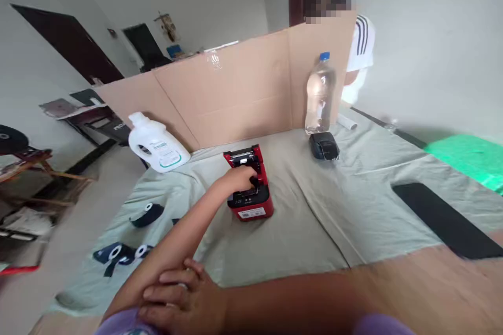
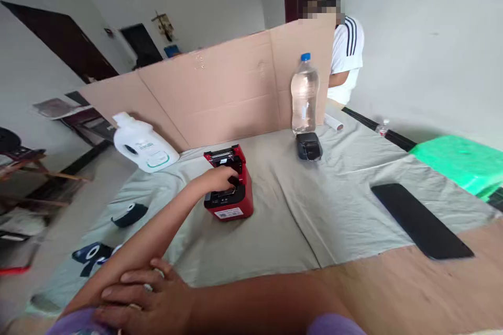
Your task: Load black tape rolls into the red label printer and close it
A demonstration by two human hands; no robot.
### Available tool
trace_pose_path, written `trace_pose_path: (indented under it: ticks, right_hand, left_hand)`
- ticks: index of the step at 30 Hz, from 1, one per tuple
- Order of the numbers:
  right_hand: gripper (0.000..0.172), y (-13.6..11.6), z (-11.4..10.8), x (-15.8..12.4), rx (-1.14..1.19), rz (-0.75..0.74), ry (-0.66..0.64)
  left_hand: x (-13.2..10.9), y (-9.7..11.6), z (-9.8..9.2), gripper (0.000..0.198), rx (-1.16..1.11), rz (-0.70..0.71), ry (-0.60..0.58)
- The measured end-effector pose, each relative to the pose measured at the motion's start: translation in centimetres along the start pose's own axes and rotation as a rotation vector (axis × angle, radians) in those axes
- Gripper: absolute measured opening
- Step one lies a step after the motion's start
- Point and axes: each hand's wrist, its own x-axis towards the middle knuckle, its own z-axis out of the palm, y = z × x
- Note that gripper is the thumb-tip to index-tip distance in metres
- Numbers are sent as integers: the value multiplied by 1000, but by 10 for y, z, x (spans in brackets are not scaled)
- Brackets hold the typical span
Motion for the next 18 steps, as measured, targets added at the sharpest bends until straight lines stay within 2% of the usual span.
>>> trace_pose_path:
  ticks: [3,5,7,9,12,14,16,18]
  right_hand:
    - [66,5,0,-1,43,9,25]
    - [60,8,2,-2,75,-43,18]
    - [52,9,3,-3,112,-164,-19]
    - [48,8,0,-2,156,-341,-90]
    - [43,6,-12,8,218,-555,-255]
    - [44,4,-18,16,275,-620,-363]
    - [44,2,-19,21,342,-625,-480]
    - [37,0,-13,20,385,-532,-615]
  left_hand:
    - [0,1,-4,28,-35,53,-18]
    - [-11,-3,-8,24,-172,110,19]
    - [-34,-13,-12,22,-383,144,131]
    - [-68,-28,-13,26,-570,91,349]
    - [-125,-64,-3,44,-735,-117,689]
    - [-159,-96,12,53,-815,-330,807]
    - [-186,-130,32,54,-804,-615,898]
    - [-204,-159,53,49,-702,-882,897]
